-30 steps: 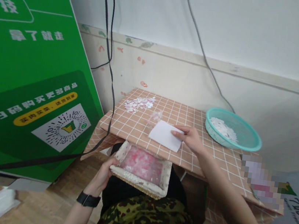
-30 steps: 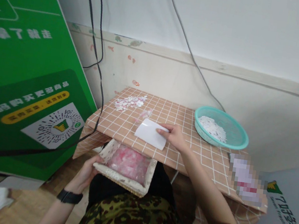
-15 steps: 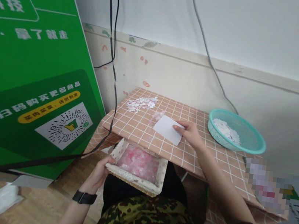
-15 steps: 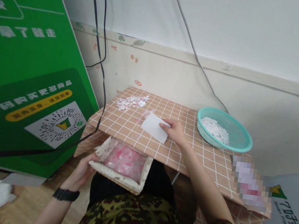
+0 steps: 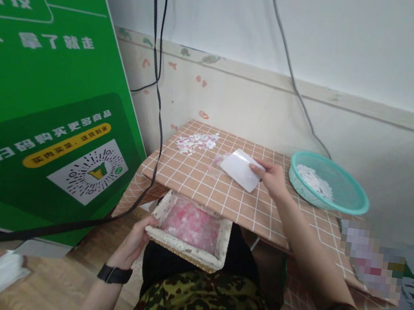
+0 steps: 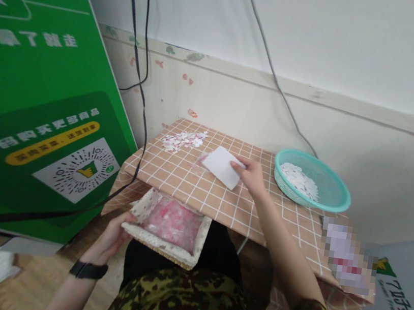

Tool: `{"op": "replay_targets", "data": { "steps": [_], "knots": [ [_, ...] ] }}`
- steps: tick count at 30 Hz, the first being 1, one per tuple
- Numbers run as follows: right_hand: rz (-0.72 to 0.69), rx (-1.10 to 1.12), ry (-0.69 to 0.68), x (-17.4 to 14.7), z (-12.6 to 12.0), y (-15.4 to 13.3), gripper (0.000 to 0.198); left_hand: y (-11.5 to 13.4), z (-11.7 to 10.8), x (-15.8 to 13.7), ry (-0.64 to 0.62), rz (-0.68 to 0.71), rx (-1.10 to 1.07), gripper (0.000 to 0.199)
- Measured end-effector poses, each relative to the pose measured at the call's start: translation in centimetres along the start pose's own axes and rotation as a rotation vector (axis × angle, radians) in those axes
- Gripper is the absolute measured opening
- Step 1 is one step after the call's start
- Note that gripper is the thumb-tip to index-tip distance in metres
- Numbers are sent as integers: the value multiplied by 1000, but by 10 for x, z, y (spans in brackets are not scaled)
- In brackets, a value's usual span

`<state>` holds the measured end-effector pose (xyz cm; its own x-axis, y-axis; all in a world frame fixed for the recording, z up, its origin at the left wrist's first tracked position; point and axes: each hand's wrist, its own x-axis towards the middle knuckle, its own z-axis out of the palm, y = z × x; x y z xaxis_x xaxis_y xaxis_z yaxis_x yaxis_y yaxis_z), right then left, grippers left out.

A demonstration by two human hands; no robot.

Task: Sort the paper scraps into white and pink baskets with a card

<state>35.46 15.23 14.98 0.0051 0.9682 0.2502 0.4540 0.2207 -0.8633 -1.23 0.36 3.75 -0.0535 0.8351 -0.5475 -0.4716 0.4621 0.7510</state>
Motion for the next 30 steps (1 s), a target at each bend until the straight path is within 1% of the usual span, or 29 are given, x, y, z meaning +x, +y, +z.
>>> {"op": "replay_targets", "data": {
  "steps": [2, 4, 6, 10, 11, 13, 16, 18, 23, 25, 27, 28, 30],
  "knots": [
    [10, -94, 107, 18, -11, 16, 45, -1, -1, 2, -5, 6, 8, 7],
    [28, -133, 124, 26, -13, 27, 45, -1, -3, 4, -2, 21, 24, 6],
    [40, -100, 58, 23, -8, 28, 45, -2, -4, 6, 8, 46, 36, 6],
    [43, 22, -189, 7, 6, 15, 43, 1, -5, 5, 45, 53, 35, 8],
    [48, 40, -231, 4, 8, 12, 42, 3, -5, 4, 57, 51, 28, 9],
    [72, 68, -243, 3, 10, 7, 43, 5, -4, 2, 73, 53, 18, 9],
    [100, 87, -171, 3, 12, 6, 45, 7, -2, 0, 68, 89, 6, 7],
    [99, 102, -182, -1, 18, 4, 44, 7, -1, 0, 70, 102, 4, 4],
    [49, 104, -399, -30, 36, -15, 44, 5, -2, 1, 69, 82, 20, 4],
    [17, 83, -508, -40, 39, -25, 42, 5, -3, 1, 59, 72, 25, 4],
    [4, 88, -566, -42, 37, -31, 40, 4, -4, 0, 50, 70, 28, 5],
    [7, 102, -545, -39, 34, -32, 40, 4, -4, 0, 48, 69, 30, 5],
    [17, 130, -396, -28, 29, -31, 41, 4, -5, 0, 53, 76, 32, 4]
  ]
}}
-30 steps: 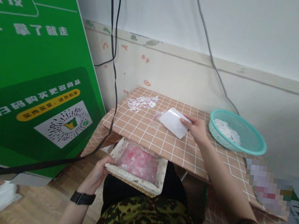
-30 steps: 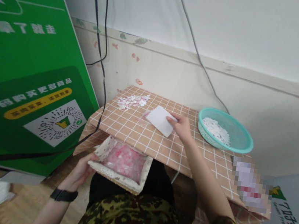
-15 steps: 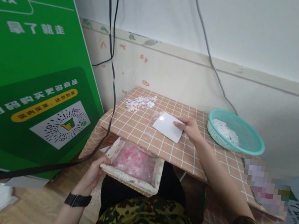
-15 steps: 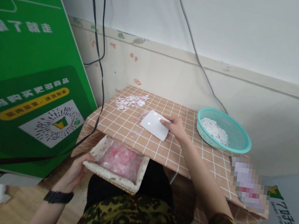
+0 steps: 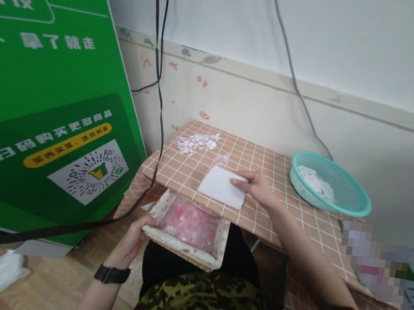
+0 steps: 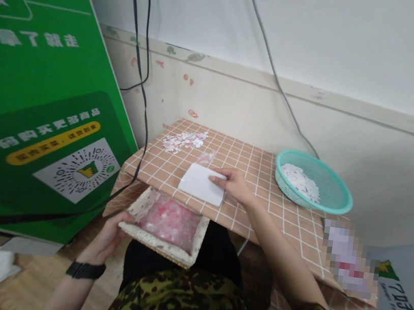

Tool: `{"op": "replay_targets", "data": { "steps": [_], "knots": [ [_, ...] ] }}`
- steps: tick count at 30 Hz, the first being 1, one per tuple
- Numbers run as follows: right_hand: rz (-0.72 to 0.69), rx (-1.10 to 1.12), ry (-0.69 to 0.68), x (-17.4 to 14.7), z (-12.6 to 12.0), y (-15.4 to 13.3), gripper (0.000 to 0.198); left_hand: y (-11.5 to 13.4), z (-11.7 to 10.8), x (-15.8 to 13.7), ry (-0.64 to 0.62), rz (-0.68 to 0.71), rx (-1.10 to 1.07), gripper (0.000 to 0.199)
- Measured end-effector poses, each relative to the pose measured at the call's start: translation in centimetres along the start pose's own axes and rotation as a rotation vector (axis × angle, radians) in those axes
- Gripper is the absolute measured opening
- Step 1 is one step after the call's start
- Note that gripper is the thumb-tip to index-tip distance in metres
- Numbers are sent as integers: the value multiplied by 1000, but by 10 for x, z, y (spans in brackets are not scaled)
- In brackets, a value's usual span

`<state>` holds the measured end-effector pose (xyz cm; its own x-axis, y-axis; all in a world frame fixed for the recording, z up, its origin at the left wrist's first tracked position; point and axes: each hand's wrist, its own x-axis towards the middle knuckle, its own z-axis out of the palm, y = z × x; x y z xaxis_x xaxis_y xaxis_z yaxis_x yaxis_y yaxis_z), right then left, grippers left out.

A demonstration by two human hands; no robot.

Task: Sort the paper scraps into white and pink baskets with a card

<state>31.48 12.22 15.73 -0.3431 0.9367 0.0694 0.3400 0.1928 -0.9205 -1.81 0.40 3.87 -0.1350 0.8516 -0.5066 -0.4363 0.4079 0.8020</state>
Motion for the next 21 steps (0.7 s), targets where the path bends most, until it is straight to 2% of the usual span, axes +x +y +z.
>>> {"op": "replay_targets", "data": {
  "steps": [3, 5, 10, 16, 21],
  "knots": [
    [-13, -14, 256, 25, -15, 4, 46, -1, -1, 2, 19, 3, -6, 4],
    [-18, -39, 316, 44, -20, 7, 46, -3, -2, 4, 15, 8, -17, 3],
    [-92, -153, 226, 80, -10, 16, 36, -4, -2, 5, 5, 6, -43, 1],
    [-52, -130, 106, 83, -5, 20, 34, -2, 1, -1, -31, -27, -39, 4],
    [-2, -51, 205, 85, -6, 25, 39, -3, -1, 1, -9, -21, -34, 6]
  ]
}}
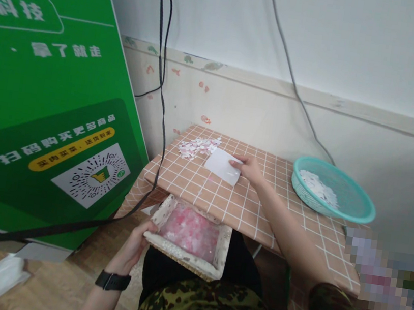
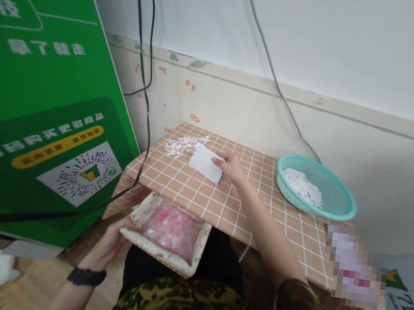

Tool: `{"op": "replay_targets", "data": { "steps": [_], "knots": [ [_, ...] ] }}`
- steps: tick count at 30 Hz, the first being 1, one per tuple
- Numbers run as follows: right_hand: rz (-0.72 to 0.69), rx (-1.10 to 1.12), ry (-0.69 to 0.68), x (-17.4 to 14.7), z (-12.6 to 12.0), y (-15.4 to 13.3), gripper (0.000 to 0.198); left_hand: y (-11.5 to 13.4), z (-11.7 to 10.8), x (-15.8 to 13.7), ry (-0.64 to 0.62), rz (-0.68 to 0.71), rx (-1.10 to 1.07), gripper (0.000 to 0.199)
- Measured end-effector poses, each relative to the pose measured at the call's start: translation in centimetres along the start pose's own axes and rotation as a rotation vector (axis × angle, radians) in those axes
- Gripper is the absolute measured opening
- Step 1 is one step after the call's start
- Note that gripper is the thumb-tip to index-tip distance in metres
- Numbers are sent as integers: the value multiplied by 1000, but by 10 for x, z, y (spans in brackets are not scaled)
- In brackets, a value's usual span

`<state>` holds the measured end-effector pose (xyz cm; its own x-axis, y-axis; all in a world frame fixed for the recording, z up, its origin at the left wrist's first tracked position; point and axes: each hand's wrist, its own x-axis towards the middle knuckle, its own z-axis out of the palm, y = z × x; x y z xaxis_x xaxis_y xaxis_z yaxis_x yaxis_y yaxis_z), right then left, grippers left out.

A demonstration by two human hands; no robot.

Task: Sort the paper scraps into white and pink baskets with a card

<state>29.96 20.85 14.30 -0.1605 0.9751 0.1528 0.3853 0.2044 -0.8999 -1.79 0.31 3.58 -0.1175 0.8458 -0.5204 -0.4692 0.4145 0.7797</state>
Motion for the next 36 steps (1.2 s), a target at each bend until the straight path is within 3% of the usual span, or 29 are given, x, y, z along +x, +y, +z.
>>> {"op": "replay_targets", "data": {
  "steps": [8, 12, 16, 18, 22, 25, 30, 33, 36],
  "knots": [
    [-14, 29, -286, -32, 12, -19, 38, 0, -2, 2, 4, 48, 8, 2],
    [6, 73, -375, -59, 20, -26, 40, 0, -1, 2, 8, 11, 21, 13],
    [-13, 41, -459, -71, 13, -35, 40, 2, 2, 0, 1, 32, 11, 8],
    [-34, 26, -381, -65, 0, -37, 41, 3, 3, -2, -3, 50, 6, 4],
    [-79, -16, 1, -29, -32, -24, 46, 3, 3, -2, 14, 47, -5, 1],
    [-124, -173, 139, -1, -38, -11, 43, 3, 3, -2, 49, 43, 3, 7],
    [-268, -433, 16, 9, -9, -11, 30, 4, 6, -3, 24, 49, -2, 6],
    [-336, -498, -34, -6, 3, -18, 27, 4, 5, -4, 34, 28, 1, 7],
    [-369, -472, -110, -25, -1, -23, 27, 2, 3, -3, 26, 12, 7, 7]
  ]
}}
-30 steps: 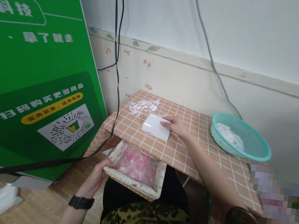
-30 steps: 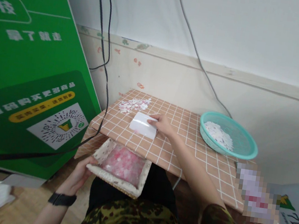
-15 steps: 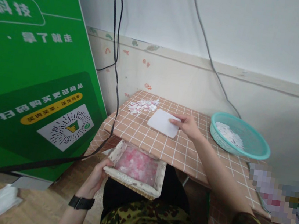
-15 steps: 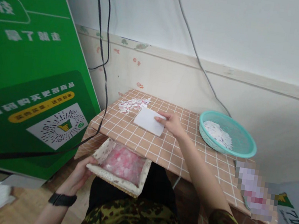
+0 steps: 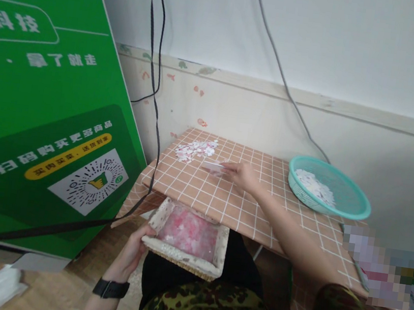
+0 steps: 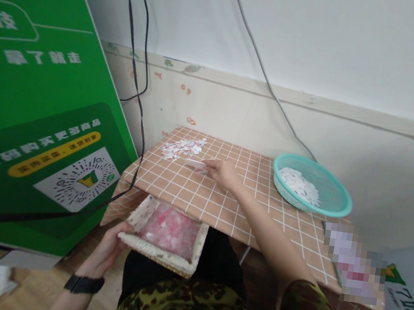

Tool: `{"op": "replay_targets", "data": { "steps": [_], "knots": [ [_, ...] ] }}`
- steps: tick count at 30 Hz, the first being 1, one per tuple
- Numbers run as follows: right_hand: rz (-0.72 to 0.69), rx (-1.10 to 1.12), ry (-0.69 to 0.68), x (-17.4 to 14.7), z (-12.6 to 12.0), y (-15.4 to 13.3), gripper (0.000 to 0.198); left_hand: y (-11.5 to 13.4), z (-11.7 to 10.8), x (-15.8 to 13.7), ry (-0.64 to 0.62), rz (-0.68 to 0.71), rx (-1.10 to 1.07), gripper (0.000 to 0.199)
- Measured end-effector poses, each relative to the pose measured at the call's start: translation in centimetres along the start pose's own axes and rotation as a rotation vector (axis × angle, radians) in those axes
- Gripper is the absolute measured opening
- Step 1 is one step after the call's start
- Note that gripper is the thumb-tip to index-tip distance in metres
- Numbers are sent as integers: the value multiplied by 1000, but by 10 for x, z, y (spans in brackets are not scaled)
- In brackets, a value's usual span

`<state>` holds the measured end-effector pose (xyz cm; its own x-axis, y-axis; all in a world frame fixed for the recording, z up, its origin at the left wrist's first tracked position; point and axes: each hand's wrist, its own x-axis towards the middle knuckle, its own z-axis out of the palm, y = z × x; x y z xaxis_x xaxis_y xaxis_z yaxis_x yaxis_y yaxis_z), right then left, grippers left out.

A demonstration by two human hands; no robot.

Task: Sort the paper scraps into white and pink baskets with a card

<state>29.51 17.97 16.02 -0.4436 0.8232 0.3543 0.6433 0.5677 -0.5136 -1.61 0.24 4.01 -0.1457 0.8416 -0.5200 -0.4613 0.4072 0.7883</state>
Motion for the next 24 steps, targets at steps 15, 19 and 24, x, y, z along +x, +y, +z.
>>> {"op": "replay_targets", "data": {
  "steps": [15, 19, 24],
  "knots": [
    [37, 86, -12, -22, -4, 0, 27, -4, 10, -4, -59, -57, -34, 3],
    [196, 29, 186, -35, -29, 18, 33, -4, 11, -4, -44, -23, -53, 6],
    [343, 139, 220, -54, -39, 42, 38, -5, 11, -3, -61, -39, -41, 2]
  ]
}}
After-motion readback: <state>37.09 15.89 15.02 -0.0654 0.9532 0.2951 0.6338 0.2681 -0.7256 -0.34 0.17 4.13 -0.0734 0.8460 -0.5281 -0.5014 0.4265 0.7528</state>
